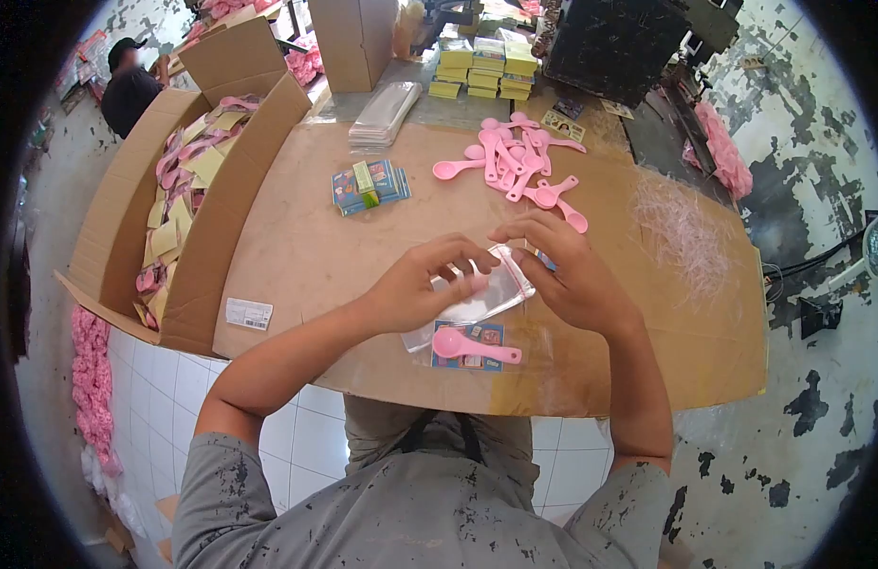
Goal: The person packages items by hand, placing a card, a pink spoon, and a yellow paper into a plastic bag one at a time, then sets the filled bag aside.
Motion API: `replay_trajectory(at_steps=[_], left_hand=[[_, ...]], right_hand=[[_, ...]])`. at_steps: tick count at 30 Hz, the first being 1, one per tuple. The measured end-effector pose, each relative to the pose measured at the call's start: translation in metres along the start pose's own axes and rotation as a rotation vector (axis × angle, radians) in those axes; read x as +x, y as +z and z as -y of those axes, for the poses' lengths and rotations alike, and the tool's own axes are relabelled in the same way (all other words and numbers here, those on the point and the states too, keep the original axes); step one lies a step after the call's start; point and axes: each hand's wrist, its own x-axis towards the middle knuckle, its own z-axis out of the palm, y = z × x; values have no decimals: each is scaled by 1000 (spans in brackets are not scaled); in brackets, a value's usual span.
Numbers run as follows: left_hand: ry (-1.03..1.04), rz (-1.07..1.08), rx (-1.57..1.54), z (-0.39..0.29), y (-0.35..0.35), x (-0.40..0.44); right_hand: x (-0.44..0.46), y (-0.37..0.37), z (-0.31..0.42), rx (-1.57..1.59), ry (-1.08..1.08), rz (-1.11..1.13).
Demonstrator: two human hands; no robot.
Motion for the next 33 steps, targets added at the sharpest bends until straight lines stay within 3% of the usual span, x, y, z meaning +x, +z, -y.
replay_trajectory(at_steps=[3,7,8,12,14,17,21,24,27,30,33], left_hand=[[453,52,440,-3,7,-1],[432,465,710,-1,21,-12],[434,476,719,1,23,-13],[430,406,580,5,21,-12],[393,283,364,9,18,-10],[-240,101,-331,-13,6,-6],[-178,109,-396,-3,-2,0],[-211,70,-574,-14,-2,0],[-72,-46,-523,-23,1,1],[220,-49,16,-26,0,-6],[90,-63,-16,-31,3,-9]], right_hand=[[-15,5,-14,-103,88,-21],[-28,-2,-20,-88,135,-9],[-32,-4,-22,-98,135,-8],[-38,-13,-25,-67,131,-12],[-39,-17,-20,311,198,-61],[-34,-18,-1,608,182,-108],[-26,-12,8,568,263,-192],[-10,-26,31,164,124,-219],[5,-33,55,-110,-58,-236],[11,-30,69,-128,-1,-109],[17,-25,76,-108,22,-88]])
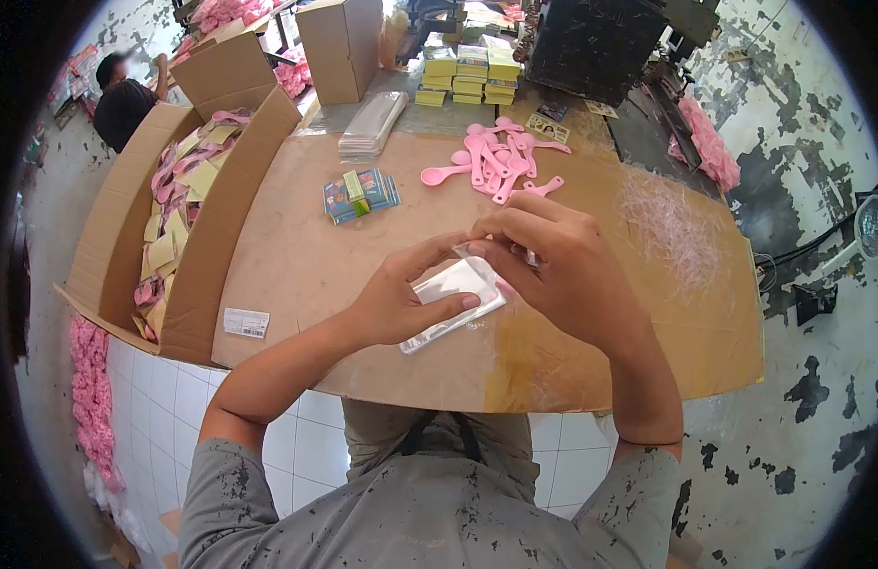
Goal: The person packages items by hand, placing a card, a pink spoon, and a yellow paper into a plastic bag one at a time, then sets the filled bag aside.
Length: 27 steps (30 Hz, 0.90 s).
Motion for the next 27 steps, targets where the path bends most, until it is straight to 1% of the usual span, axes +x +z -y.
replay_trajectory(at_steps=[3,6,9,12,18,21,24,27], left_hand=[[130,-1,57,8,-2,2],[124,-26,-155,13,1,4],[-118,-49,-265,-5,-5,3],[-86,-126,-276,1,-6,2],[59,-195,125,9,-4,-1],[15,-92,230,5,-5,-1],[-19,-12,237,-3,-10,3],[-174,-67,-157,12,-8,3]], right_hand=[[4,10,-2,-23,-67,-17],[6,15,-2,47,9,6],[10,31,-12,-92,-165,-294],[14,33,-10,-442,-383,-291],[15,57,-21,-663,-494,-293],[16,60,-23,-750,-408,-224],[20,51,-42,-763,-263,-353],[7,14,-59,8,181,-280]])
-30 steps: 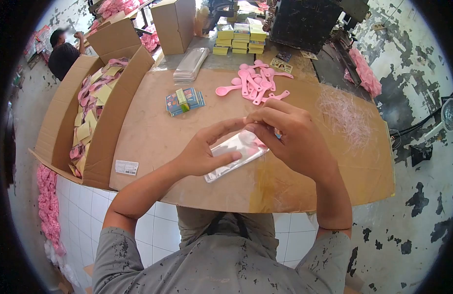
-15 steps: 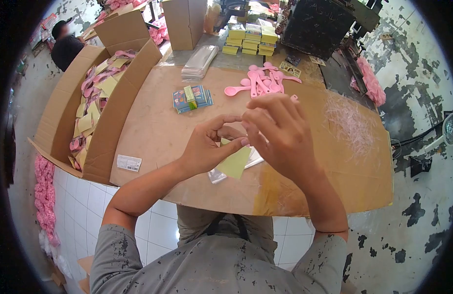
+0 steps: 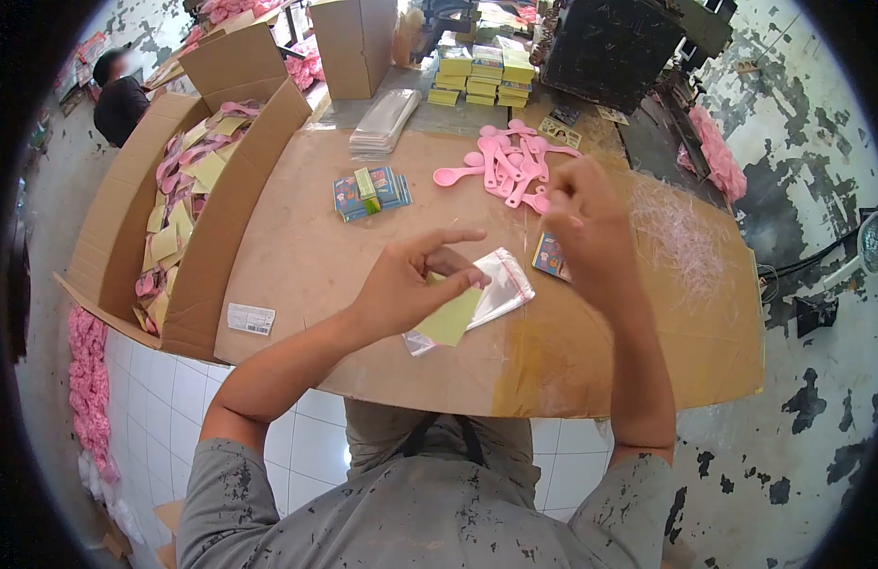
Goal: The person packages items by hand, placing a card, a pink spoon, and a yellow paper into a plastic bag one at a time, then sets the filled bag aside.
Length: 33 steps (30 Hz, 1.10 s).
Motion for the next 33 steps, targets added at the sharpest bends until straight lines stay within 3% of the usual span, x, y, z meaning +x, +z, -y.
replay_trajectory(at_steps=[2,5,9,10,12,14,15,16,18,24,27,33], left_hand=[[-78,-8,-72,-1,-4,4],[-124,-14,-118,-2,-9,8],[-138,-40,-154,-2,-8,8],[-130,-50,-146,-2,-8,9],[-114,-73,-126,-1,-8,9],[-60,-102,-158,1,-4,9],[-32,-120,-173,2,-3,10],[-49,-126,-173,3,-3,10],[-85,-125,-170,5,-5,12],[-111,-124,-187,19,-3,14],[-110,-107,-210,17,-2,14],[-107,-76,-201,23,-5,11]], right_hand=[[-11,-39,-5,464,273,168],[-37,-120,-70,960,252,314],[-54,-191,-185,1007,242,5],[-62,-199,-205,786,309,-147],[-75,-190,-220,15,473,-360],[-88,-175,-209,-855,374,-357],[-87,-165,-190,-1104,269,-395],[-82,-156,-170,-1136,170,-397],[-68,-136,-132,-981,63,-330],[-33,-77,-85,390,256,196],[-25,-41,-70,517,214,384],[-41,39,-29,608,188,469]])
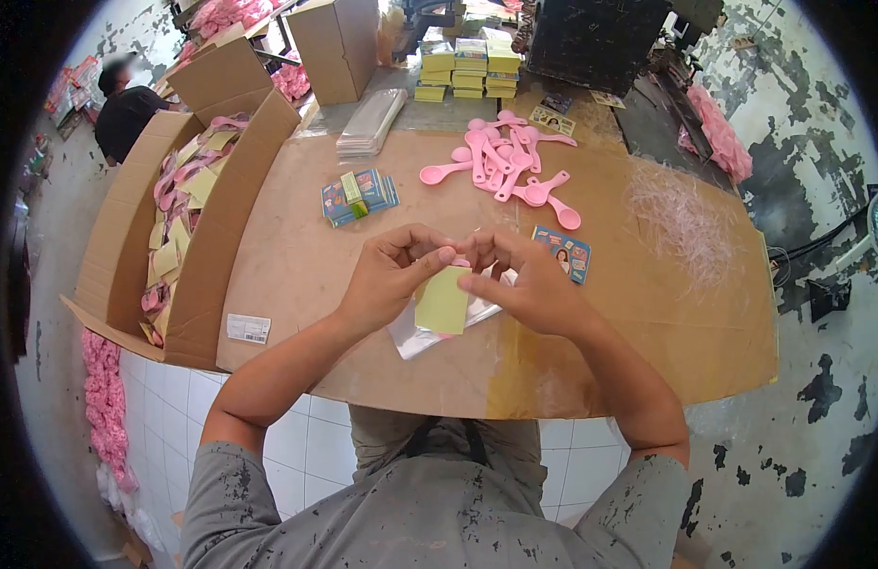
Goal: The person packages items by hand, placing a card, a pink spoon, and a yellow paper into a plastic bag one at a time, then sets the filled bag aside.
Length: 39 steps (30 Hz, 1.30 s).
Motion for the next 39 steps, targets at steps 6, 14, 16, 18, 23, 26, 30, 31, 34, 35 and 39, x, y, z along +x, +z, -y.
replay_trajectory(at_steps=[6,14,16,18,23,26,30,31,34,35,39], left_hand=[[4,42,3,-7,-8,5],[70,-25,134,-1,-11,4],[103,-4,144,3,-15,5],[138,31,164,3,-17,7],[123,37,181,7,-20,9],[65,18,131,7,-19,10],[11,-23,136,6,-13,9],[9,-23,134,7,-13,9],[16,-23,121,7,-15,10],[26,-24,113,8,-15,10],[99,-32,87,3,-15,11]], right_hand=[[5,-7,-14,225,54,-131],[1,-17,-21,215,-7,-178],[-1,-20,-31,250,-81,-154],[-2,-25,-37,236,-134,-130],[-4,-31,-38,72,-138,-118],[-6,-30,-31,92,-127,-113],[-5,-25,-32,44,-115,-132],[-4,-26,-39,52,-116,-127],[-3,-22,-47,201,-67,-153],[-3,-20,-47,272,-42,-167],[-4,-16,-35,223,86,-9]])
